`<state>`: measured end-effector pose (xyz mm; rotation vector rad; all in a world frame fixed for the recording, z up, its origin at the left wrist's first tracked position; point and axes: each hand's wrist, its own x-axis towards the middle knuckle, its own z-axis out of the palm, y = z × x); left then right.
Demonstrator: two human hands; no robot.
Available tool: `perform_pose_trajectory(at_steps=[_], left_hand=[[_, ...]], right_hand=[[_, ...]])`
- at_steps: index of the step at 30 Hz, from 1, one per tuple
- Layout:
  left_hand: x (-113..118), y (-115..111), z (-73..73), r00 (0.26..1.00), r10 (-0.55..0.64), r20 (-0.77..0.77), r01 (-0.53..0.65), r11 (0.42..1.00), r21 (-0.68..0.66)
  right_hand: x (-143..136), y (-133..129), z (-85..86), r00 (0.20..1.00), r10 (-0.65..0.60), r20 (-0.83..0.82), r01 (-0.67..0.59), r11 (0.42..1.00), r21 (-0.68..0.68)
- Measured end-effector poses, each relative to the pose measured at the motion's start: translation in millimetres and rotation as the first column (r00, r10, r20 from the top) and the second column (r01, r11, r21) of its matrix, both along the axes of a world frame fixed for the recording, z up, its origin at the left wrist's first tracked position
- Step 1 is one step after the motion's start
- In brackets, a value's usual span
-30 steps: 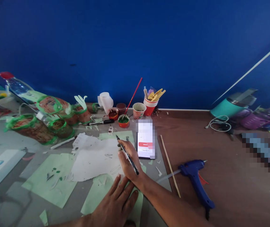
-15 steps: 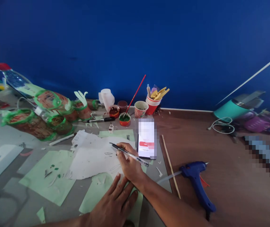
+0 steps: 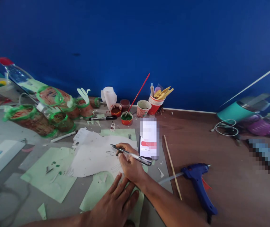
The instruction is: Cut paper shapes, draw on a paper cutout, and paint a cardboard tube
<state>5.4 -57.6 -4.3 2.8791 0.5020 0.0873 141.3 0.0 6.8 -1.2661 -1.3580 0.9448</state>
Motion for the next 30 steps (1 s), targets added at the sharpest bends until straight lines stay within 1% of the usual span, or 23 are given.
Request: perform_pose_trajectory(at_steps=[4,8,12,15,18,21,24,26,28,30], left_hand=[[0.1,0.6,2.3,1.0,0.005,-0.024,-0.006,1.0,-0.023],[0.6,1.2,2.6,1.0,-0.002,-0.011,0.002,1.0,-0.009],[0.7,0.9,0.3,1.0,0.006,0.001,-0.006,1.0,-0.021],[0.1,0.3,-0.7,1.0,0.002,0.02,-0.002,1.0,-0.005],[-0.1,0.5,2.1,0.999,0.005,0.032,-0.006,1.0,0.025],[0.8,1.9,8.0,1.0,-0.003,0.014,0.002,0.999,0.038],[1.6,3.2,12.4,1.0,-0.001,0.0,0.001,0.999,0.034],[1.6,3.2,12.7,1.0,0.009,0.008,-0.01,0.999,0.035],[1.4,2.3,9.8,1.0,0.017,0.026,-0.019,0.998,0.062],[1.6,0.8,3.3,0.997,0.032,0.064,-0.04,0.991,0.128]], right_hand=[[-1.6,-0.1,-1.5,1.0,0.014,-0.01,-0.015,0.998,-0.054],[-1.1,-0.4,-0.8,1.0,0.019,-0.024,-0.021,0.997,-0.068],[-0.8,-0.4,0.0,1.0,0.011,0.002,-0.011,0.998,-0.068],[-0.7,-0.2,-0.1,0.999,-0.035,0.032,0.036,0.999,-0.039],[0.0,-0.4,0.2,0.996,-0.073,0.056,0.074,0.997,-0.019],[0.5,-0.5,1.3,0.996,-0.028,0.09,0.028,1.0,-0.001],[0.3,0.2,2.4,0.975,0.067,0.213,-0.091,0.99,0.106],[-0.2,0.5,2.3,0.952,0.079,0.295,-0.131,0.978,0.162],[-0.9,0.2,1.6,0.944,0.046,0.326,-0.106,0.98,0.167],[-1.8,-0.4,0.4,0.944,0.012,0.33,-0.064,0.987,0.147]])
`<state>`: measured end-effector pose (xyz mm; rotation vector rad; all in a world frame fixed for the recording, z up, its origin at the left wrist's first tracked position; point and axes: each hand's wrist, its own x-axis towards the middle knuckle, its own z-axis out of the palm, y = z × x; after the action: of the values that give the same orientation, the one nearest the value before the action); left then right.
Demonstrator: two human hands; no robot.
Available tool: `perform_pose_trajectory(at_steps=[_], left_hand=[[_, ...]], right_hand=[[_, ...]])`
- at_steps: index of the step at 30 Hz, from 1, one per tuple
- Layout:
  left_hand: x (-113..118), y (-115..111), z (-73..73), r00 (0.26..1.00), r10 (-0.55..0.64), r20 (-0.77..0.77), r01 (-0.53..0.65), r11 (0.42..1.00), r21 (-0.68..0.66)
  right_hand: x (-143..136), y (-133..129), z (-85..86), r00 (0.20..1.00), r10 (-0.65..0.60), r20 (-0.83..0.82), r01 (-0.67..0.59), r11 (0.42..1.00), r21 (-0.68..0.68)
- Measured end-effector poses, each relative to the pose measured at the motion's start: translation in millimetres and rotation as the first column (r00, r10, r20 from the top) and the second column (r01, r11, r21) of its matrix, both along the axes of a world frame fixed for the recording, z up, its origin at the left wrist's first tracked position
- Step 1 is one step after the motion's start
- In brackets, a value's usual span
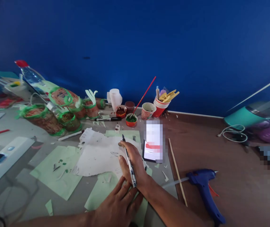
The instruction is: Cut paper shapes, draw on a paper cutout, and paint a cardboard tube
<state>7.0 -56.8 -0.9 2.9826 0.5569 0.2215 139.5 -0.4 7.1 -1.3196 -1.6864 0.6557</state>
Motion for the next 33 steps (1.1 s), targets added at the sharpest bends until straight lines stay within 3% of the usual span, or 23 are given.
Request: perform_pose_trajectory(at_steps=[6,12,24,30,33], left_hand=[[3.3,0.1,-27.3,0.98,0.026,0.197,-0.074,0.968,0.239],[9.7,4.3,-37.6,0.91,-0.005,0.415,-0.185,0.89,0.416],[18.0,11.5,-61.1,0.801,-0.105,0.589,-0.257,0.829,0.497],[15.9,14.1,-60.9,0.817,-0.125,0.563,-0.23,0.824,0.518],[13.4,14.1,-59.1,0.83,-0.134,0.542,-0.213,0.821,0.529]], right_hand=[[-3.5,1.7,-5.3,0.995,-0.082,0.056,0.079,0.995,0.055],[-5.8,6.8,-8.4,0.974,-0.181,0.138,0.169,0.981,0.094],[-4.8,9.6,-8.1,0.973,-0.167,0.157,0.161,0.986,0.048],[-0.7,12.6,-9.3,0.985,-0.104,0.135,0.102,0.995,0.021],[2.0,14.7,-3.7,0.99,-0.048,0.135,0.058,0.996,-0.067]])
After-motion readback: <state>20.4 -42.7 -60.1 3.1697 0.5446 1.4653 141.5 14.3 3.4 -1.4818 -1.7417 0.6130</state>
